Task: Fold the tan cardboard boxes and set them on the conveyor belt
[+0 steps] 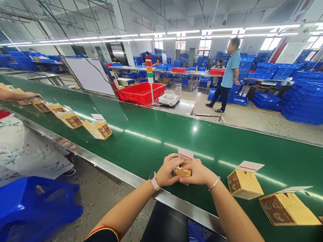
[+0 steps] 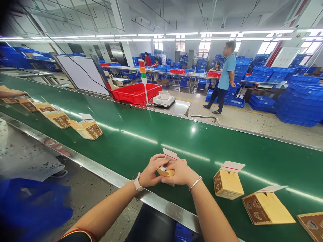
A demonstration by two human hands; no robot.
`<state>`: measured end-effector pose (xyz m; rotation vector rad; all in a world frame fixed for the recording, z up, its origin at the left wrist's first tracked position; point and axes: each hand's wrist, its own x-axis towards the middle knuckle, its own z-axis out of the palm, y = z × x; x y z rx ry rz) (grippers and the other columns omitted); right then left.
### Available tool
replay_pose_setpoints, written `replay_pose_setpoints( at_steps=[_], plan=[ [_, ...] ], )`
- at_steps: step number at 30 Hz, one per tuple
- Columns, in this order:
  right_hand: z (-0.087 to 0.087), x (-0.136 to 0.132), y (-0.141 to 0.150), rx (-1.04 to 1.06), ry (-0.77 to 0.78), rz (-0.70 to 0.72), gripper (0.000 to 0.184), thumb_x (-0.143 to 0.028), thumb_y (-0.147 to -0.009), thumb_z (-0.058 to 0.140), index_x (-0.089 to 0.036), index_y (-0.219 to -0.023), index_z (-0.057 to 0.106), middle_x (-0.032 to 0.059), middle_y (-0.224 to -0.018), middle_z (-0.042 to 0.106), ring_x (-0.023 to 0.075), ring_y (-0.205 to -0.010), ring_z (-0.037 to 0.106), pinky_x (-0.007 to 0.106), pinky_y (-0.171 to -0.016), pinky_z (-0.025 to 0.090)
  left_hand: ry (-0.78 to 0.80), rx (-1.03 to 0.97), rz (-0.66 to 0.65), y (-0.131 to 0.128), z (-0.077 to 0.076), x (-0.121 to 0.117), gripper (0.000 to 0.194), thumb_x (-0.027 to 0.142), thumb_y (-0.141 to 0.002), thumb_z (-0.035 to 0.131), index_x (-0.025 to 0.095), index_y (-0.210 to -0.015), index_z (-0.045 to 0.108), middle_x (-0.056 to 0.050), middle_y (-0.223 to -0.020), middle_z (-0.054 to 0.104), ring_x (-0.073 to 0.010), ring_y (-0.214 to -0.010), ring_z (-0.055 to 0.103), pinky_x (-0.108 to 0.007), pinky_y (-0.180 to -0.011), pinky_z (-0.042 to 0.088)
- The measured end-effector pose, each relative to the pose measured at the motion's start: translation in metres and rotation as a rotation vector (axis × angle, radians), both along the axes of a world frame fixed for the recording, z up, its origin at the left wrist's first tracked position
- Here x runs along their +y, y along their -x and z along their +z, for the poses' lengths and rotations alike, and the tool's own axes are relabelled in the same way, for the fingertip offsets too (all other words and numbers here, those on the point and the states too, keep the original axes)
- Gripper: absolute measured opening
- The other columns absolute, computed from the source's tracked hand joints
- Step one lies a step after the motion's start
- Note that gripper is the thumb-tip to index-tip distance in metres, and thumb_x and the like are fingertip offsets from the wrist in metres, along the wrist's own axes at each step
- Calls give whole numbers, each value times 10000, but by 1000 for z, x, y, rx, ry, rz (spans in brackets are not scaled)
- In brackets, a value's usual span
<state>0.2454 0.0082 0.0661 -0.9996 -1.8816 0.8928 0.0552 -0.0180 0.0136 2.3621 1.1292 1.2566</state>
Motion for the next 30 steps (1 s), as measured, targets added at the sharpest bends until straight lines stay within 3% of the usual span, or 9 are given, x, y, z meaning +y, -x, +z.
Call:
replay_pose_setpoints(
  at_steps=[3,8,12,15,18,20,23,25,30],
  plan=[
    [-8,-12,-8,-87,-106,148,244,-499,-640,740,-268,-687,674,20,-850,697,249,-948,616,432,-885,457,56,125,-72,-10,8,0,461,435,-865,492,269,-1292,537,-116,-1298,582,-311,-1251,422,-479,-944,353],
    [-30,-41,-20,19,-308,-257,365,-409,-776,621,-237,-1098,619,100,-1159,624,283,-1157,516,508,-984,395,138,231,-100,-21,25,-4,326,400,-894,450,313,-1127,661,-63,-1217,646,-310,-1203,450,-474,-897,316],
    [-36,-47,-27,-177,-257,-213,240,-405,-831,548,-305,-999,687,45,-1133,662,315,-1226,457,572,-1013,321,200,159,-125,-32,25,-6,282,352,-893,449,307,-983,712,-51,-1046,700,-280,-1148,492,-472,-919,316],
    [-32,-46,-30,-176,-176,-224,221,-442,-815,558,-310,-871,726,30,-1124,665,335,-1272,407,581,-1017,304,253,-131,-114,-46,13,-8,238,395,-866,506,248,-933,681,-70,-1015,686,-267,-1110,537,-465,-940,369],
    [-29,-47,-27,132,0,-351,268,-479,-773,582,-247,-725,707,68,-1111,644,306,-1141,524,495,-960,408,371,-600,-25,-61,2,-6,284,448,-799,606,205,-941,574,-100,-1101,623,-242,-1044,592,-411,-880,460],
    [-28,-49,-22,412,154,-459,264,-473,-734,609,-219,-777,669,87,-1080,631,266,-1004,592,427,-863,484,540,-756,-22,-69,3,-1,330,412,-762,659,205,-977,517,-103,-1131,596,-221,-1021,603,-378,-847,487],
    [-31,-49,-18,662,294,-543,357,-416,-652,675,-219,-925,559,40,-921,631,206,-843,614,354,-740,524,779,-745,-107,-76,15,8,333,290,-714,705,197,-968,510,-88,-1080,613,-207,-1030,588,-368,-887,471],
    [-37,-46,-20,721,329,-616,404,-377,-602,707,-238,-902,475,-18,-796,586,169,-745,604,314,-677,530,890,-733,-136,-80,23,13,290,228,-696,701,185,-917,519,-72,-1013,625,-197,-993,594,-365,-897,461],
    [-54,-37,-35,606,348,-646,396,-320,-593,697,-253,-871,424,-46,-722,516,157,-661,602,298,-594,540,1112,-775,-176,-88,24,18,306,149,-659,706,170,-894,511,-35,-888,638,-170,-833,627,-346,-803,485]
  ],
)
